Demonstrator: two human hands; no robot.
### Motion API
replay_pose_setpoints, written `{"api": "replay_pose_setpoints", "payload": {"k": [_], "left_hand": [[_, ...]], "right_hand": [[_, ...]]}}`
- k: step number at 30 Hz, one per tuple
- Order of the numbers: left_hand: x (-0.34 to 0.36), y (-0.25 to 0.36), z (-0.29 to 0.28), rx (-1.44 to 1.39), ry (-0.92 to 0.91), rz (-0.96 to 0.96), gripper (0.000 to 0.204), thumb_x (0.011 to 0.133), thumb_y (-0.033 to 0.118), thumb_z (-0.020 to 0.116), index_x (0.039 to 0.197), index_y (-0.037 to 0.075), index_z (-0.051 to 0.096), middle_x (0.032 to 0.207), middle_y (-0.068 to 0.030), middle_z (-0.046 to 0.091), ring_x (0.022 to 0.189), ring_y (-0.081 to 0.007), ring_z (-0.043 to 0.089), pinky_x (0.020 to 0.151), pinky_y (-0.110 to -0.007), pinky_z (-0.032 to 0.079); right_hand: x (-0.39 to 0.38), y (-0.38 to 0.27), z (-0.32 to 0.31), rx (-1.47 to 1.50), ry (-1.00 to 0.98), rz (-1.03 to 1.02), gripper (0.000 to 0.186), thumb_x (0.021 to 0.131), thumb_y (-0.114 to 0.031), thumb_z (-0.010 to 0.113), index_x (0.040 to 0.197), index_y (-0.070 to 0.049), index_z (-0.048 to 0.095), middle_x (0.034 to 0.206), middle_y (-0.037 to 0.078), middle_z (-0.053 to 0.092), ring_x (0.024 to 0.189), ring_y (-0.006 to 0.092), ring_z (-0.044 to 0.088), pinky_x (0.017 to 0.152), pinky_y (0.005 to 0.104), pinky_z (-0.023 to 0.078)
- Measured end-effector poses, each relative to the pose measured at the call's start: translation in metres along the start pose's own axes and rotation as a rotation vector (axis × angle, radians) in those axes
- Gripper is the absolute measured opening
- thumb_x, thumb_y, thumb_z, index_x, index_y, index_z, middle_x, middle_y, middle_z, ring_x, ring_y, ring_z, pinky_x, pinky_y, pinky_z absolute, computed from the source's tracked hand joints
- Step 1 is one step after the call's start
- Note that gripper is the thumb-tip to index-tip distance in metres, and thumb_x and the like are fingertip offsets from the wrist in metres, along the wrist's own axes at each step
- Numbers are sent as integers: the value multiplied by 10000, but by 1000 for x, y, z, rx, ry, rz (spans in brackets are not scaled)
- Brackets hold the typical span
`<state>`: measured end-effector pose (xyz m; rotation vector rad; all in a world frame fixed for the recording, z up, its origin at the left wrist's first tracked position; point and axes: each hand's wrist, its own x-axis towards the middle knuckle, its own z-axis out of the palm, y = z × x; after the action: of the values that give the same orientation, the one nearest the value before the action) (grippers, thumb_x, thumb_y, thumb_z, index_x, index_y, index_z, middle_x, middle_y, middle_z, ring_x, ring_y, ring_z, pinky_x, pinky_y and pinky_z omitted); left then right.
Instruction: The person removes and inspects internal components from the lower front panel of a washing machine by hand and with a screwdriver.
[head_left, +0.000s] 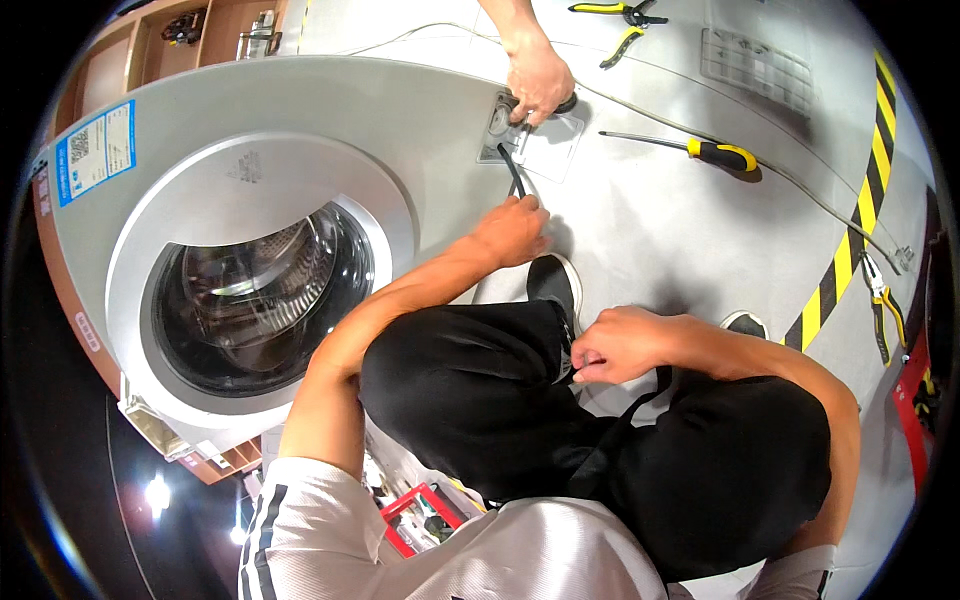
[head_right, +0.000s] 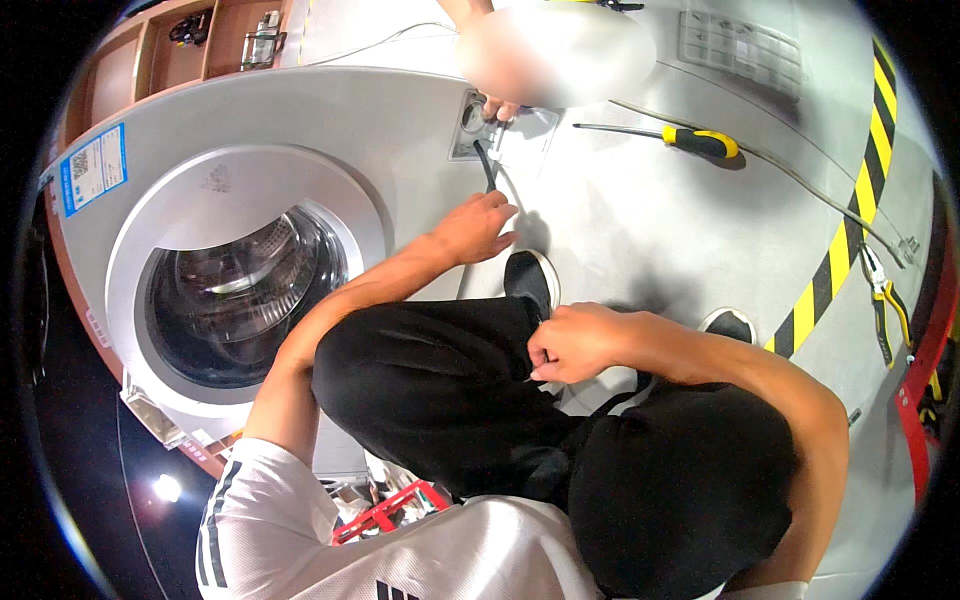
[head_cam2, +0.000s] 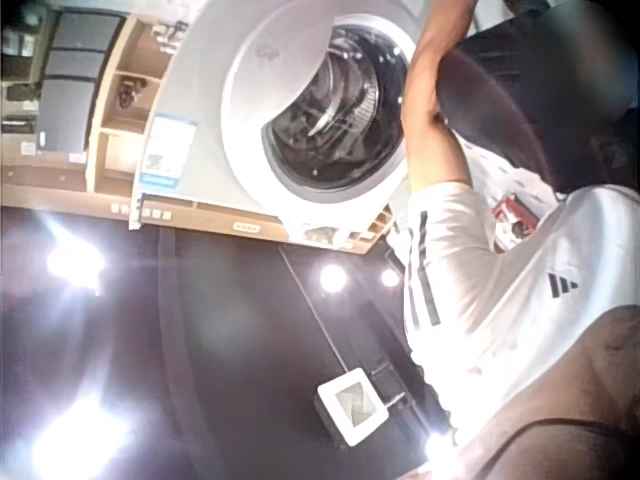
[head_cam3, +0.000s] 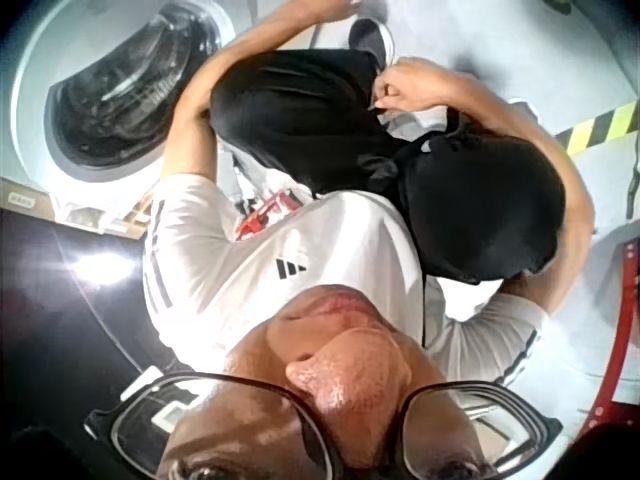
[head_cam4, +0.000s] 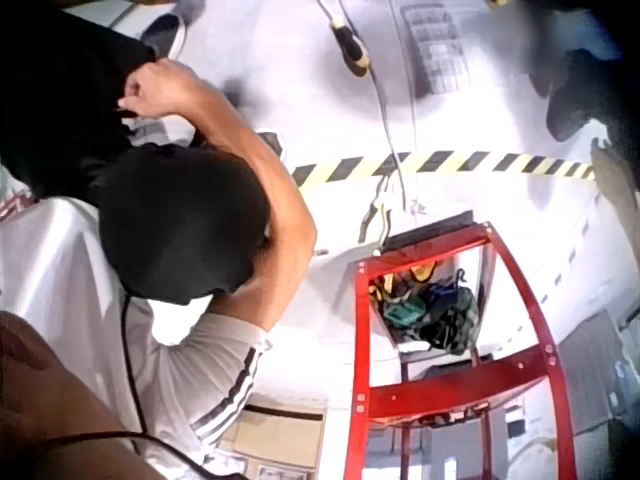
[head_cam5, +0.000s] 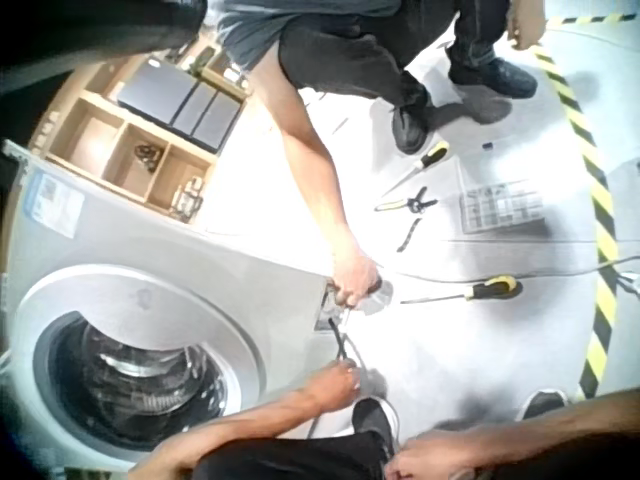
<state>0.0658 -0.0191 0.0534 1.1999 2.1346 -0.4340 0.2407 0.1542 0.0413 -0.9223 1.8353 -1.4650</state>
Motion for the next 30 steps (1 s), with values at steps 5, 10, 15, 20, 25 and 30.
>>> {"api": "replay_pose_setpoints", "payload": {"k": [5, 10, 15, 20, 25, 30], "left_hand": [[11, -9, -4, -54, -62, -66, 318, 834, 285, 620, 1012, 22, 604, 1035, -193, 565, 910, -395, 589, 805, -455, 486], [23, -15, -8, -107, -127, -19, 329, 850, 317, 601, 968, 10, 616, 1009, -200, 575, 916, -395, 593, 807, -461, 485], [32, -14, -8, -126, -129, 19, 336, 857, 323, 595, 955, 2, 619, 1004, -209, 578, 938, -398, 591, 816, -465, 483], [42, -20, 9, -114, -105, 32, 337, 830, 307, 627, 1008, 21, 608, 1038, -209, 568, 959, -395, 583, 828, -460, 487], [40, -24, 3, -34, -207, -44, 230, 772, 61, 597, 998, 25, 621, 1061, -211, 575, 994, -382, 583, 847, -440, 488], [47, -19, -8, -36, -220, -92, 234, 785, 27, 568, 1005, 4, 642, 1097, -208, 595, 1031, -357, 597, 857, -412, 500]], "right_hand": [[6, 9, 4, 30, -5, 167, 268, 804, -376, 620, 907, -134, 673, 813, 78, 689, 779, 299, 652, 720, 393, 510], [13, 22, 3, 26, 39, 159, 216, 839, -347, 603, 928, -159, 664, 800, 69, 688, 785, 276, 652, 740, 392, 503], [16, 26, 2, 18, 46, 209, 215, 841, -326, 598, 915, -131, 649, 794, 93, 658, 778, 304, 630, 695, 391, 490], [24, 44, 13, -99, -50, 297, 294, 842, -413, 566, 998, -182, 658, 917, 94, 682, 897, 310, 635, 806, 403, 499], [23, 37, 9, -29, -36, 310, 283, 830, -409, 578, 989, -188, 654, 935, 73, 680, 887, 293, 635, 780, 401, 499], [10, 30, 0, -31, 48, 271, 236, 843, -382, 582, 942, -179, 650, 847, 50, 684, 829, 275, 640, 725, 393, 501]]}}
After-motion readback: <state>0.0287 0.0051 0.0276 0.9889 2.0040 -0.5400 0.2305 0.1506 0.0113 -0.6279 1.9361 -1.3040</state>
